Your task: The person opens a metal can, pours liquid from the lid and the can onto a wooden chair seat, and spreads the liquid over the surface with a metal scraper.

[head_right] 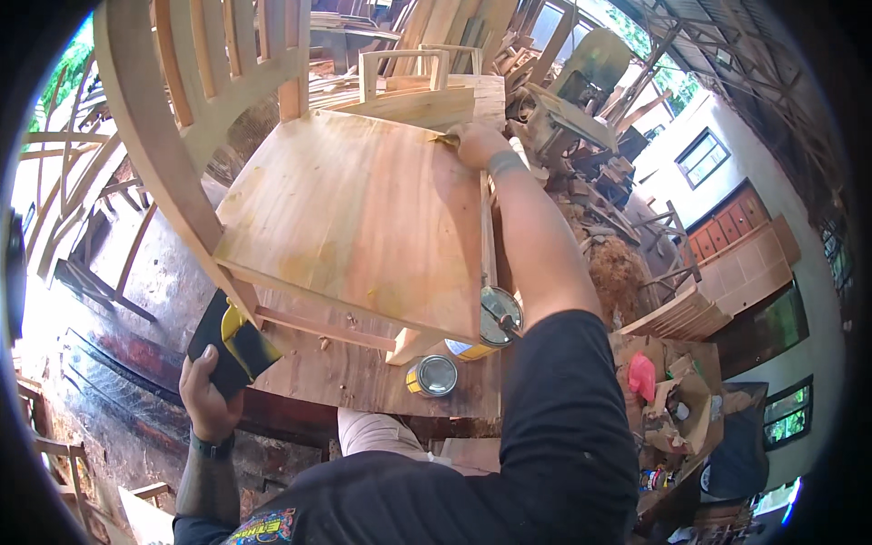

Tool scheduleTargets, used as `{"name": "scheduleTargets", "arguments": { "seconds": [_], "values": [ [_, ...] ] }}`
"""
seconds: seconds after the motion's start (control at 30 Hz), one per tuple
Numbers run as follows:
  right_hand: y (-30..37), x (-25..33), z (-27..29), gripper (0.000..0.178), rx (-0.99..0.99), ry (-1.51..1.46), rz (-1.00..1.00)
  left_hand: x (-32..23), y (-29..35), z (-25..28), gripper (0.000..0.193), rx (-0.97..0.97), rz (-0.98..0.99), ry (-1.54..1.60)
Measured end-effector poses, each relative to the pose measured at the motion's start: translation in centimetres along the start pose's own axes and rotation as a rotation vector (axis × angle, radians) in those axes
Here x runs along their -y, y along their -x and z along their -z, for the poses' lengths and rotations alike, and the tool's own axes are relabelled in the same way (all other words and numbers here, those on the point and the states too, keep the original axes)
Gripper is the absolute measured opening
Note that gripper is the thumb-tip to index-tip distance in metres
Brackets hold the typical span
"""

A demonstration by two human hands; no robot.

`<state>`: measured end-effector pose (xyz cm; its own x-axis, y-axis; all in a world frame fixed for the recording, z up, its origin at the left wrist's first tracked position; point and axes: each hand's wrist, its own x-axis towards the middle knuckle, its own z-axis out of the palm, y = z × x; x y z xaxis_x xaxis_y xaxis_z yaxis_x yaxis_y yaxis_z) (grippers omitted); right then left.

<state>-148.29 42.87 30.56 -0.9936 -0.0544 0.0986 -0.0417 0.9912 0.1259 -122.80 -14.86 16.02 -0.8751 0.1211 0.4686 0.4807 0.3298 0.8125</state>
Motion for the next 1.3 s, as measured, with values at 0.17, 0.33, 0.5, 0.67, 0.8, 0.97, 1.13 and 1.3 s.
{"name": "scheduleTargets", "arguments": {
  "seconds": [0.17, 0.33, 0.5, 0.67, 0.8, 0.97, 1.13, 1.3],
  "values": [
    [3.6, 0.2, 0.2, 0.045, 0.153, -0.199, 0.167, -1.3, -1.5, -0.8, 0.036, -0.192, 0.578, 0.982],
    [-1.0, -5.1, 1.9, 0.043, 0.061, -0.023, 0.134, -1.4, -10.7, -3.4, 0.044, 0.079, 0.257, 0.801],
    [-5.7, -2.9, 0.1, 0.043, 0.187, 0.351, 0.08, -1.0, -21.2, -8.9, 0.03, 0.079, 0.248, 1.091],
    [-3.3, 3.5, 3.1, 0.04, 0.121, -0.019, 0.083, 1.6, -22.8, -8.3, 0.027, -0.058, 0.305, 1.042],
    [-0.7, 0.4, 6.4, 0.043, 0.277, -0.021, 0.105, 1.2, -22.4, -8.0, 0.027, -0.108, 0.284, 1.14],
    [-2.1, -1.8, 6.2, 0.047, 0.156, 0.013, -0.015, 1.8, -23.0, -8.9, 0.028, -0.03, 0.321, 1.151],
    [-4.2, -1.6, 4.5, 0.049, 0.153, 0.124, -0.054, 2.0, -22.8, -8.4, 0.028, -0.03, 0.342, 1.125],
    [-5.3, -2.9, 3.3, 0.047, 0.212, 0.079, -0.025, 1.7, -22.9, -8.4, 0.028, -0.011, 0.329, 1.139]
  ]
}}
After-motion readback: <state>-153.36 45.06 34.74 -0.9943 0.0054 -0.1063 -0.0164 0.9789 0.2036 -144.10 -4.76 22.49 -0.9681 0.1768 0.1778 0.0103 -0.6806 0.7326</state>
